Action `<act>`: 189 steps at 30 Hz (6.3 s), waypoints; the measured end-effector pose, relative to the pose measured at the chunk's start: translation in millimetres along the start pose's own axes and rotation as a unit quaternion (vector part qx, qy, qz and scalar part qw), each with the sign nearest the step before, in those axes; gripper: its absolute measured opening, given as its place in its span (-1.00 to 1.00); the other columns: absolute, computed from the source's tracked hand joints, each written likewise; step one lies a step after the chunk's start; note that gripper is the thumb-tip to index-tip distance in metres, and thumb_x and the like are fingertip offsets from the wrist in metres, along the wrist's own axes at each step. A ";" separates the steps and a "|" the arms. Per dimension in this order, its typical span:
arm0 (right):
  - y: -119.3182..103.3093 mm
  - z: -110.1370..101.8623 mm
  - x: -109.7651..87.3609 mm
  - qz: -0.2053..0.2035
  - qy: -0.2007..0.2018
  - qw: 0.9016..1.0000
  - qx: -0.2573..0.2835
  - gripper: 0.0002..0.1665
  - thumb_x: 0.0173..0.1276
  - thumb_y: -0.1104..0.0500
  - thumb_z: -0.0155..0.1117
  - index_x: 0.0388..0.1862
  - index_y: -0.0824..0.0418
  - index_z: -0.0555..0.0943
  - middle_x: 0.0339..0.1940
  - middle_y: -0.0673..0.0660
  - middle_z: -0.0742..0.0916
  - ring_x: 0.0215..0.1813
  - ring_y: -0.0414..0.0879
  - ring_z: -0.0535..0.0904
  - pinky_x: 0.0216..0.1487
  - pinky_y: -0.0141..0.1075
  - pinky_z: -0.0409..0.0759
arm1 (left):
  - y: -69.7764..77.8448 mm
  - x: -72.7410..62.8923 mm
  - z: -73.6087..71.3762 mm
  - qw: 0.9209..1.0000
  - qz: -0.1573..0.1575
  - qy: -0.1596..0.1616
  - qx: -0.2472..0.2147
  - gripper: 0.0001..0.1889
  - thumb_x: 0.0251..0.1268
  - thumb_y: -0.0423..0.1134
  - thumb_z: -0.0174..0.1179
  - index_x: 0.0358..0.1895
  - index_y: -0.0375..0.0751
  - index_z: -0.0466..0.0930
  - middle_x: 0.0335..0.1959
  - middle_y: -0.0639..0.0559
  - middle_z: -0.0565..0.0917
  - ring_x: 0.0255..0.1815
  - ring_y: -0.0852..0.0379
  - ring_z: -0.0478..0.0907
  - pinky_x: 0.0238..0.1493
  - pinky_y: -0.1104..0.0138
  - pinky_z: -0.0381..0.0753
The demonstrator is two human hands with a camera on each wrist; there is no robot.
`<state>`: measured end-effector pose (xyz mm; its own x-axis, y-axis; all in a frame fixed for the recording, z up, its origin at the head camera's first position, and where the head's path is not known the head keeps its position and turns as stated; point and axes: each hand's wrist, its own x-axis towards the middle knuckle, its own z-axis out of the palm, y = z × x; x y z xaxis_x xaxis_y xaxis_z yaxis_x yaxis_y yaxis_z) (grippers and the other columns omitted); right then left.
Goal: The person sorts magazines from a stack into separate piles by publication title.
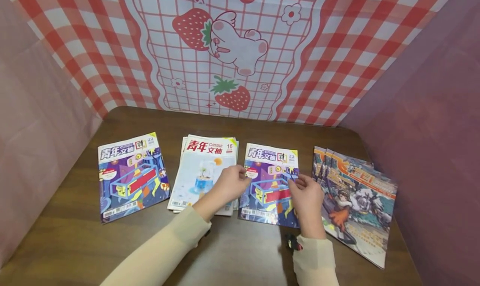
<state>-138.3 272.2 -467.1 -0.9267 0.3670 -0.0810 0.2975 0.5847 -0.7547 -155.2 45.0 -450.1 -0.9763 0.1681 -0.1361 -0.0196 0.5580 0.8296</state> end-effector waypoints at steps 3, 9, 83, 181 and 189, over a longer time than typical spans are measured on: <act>5.1 -1.5 0.1 0.017 -0.011 1.000 -0.005 -0.39 0.42 0.09 0.34 0.30 0.46 0.52 0.14 0.42 0.67 0.15 0.25 0.64 0.13 0.04 0.60 | 0.0 1.6 2.5 1.000 -0.016 -0.009 0.017 -0.52 0.40 -0.19 0.25 0.21 -0.51 0.54 0.07 -0.32 0.65 0.10 -0.14 0.61 0.12 0.08 0.60; 9.2 -7.3 2.0 0.035 -0.020 0.999 -0.029 -0.29 0.42 0.06 0.33 0.38 0.47 0.42 0.22 0.45 0.62 0.22 0.29 0.58 0.19 0.07 0.55 | 0.3 2.9 2.3 0.999 -0.035 -0.020 0.023 -0.69 0.37 -0.18 0.27 -0.13 -0.45 0.60 -0.38 -0.14 0.63 -0.39 0.00 0.60 -0.35 0.21 0.64; 13.7 -15.5 1.4 0.092 -0.068 0.993 -0.036 -0.20 0.45 -0.11 0.32 0.41 0.42 0.43 0.25 0.40 0.61 0.30 0.30 0.49 0.27 0.13 0.43 | 2.3 1.7 5.8 0.951 -0.087 -0.042 -0.294 -0.51 0.20 -0.71 0.10 0.20 -0.36 0.45 -0.38 -0.15 0.69 -0.56 0.08 0.57 -0.62 0.40 0.54; -119.9 93.7 -35.8 -0.115 -0.188 0.967 0.129 -0.67 0.34 0.28 0.45 0.03 0.38 0.66 -0.18 0.23 0.73 -0.06 0.07 0.72 -0.07 -0.13 0.70 | -81.3 -82.4 -152.9 0.966 -0.087 0.118 -0.213 -0.57 0.38 -0.57 0.12 0.29 -0.51 0.37 -0.05 -0.46 0.68 -0.25 -0.01 0.66 -0.29 0.35 0.64; -137.9 110.4 -39.6 -0.132 -0.222 0.958 0.125 -0.72 0.36 0.26 0.45 -0.01 0.35 0.66 -0.21 0.17 0.71 -0.15 -0.01 0.71 -0.16 -0.21 0.71 | -95.2 -95.9 -169.2 0.968 -0.118 0.135 -0.174 -0.51 0.40 -0.49 0.17 0.35 -0.48 0.34 -0.02 -0.44 0.67 -0.32 0.03 0.64 -0.41 0.35 0.61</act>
<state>-168.0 97.2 -431.7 -0.9849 -0.1464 -0.0920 0.0256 0.4031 -0.9148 -96.2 -161.7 -424.4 -0.9558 -0.1752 -0.2362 -0.2741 0.2401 0.9312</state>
